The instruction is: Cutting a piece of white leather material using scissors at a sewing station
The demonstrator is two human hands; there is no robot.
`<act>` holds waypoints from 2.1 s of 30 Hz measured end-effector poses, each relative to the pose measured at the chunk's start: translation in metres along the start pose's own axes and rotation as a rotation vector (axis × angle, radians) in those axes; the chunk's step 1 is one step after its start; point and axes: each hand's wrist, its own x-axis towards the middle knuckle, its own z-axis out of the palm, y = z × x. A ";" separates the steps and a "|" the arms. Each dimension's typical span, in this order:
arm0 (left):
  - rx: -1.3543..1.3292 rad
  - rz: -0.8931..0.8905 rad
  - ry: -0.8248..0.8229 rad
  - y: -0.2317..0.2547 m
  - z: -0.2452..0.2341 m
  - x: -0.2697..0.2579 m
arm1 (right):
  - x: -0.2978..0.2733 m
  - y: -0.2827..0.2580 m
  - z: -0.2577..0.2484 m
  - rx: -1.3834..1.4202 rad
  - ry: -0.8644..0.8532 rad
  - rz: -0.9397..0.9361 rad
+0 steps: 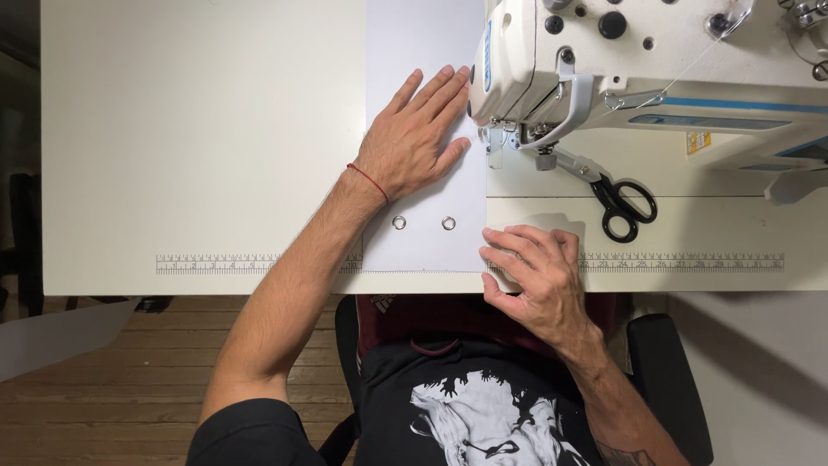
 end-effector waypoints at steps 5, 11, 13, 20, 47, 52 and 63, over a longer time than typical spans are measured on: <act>0.017 -0.002 0.004 -0.001 0.003 0.001 | 0.003 -0.001 0.000 -0.008 0.015 -0.004; 0.034 0.002 0.025 0.001 0.004 0.000 | 0.002 0.000 0.002 -0.014 0.021 0.002; 0.034 -0.004 0.013 0.002 0.004 -0.001 | 0.002 -0.001 0.001 -0.017 0.023 0.003; 0.042 -0.006 0.022 0.004 0.001 0.000 | 0.001 -0.001 0.001 -0.012 0.013 0.011; -0.667 -0.198 -0.076 -0.093 -0.069 -0.059 | 0.002 -0.002 0.003 0.010 0.010 0.022; -0.666 -0.207 -0.073 -0.093 -0.069 -0.059 | 0.002 -0.001 0.004 0.003 0.016 0.022; -0.393 -0.148 -0.011 -0.066 -0.057 -0.039 | 0.003 -0.001 0.003 0.008 0.024 0.011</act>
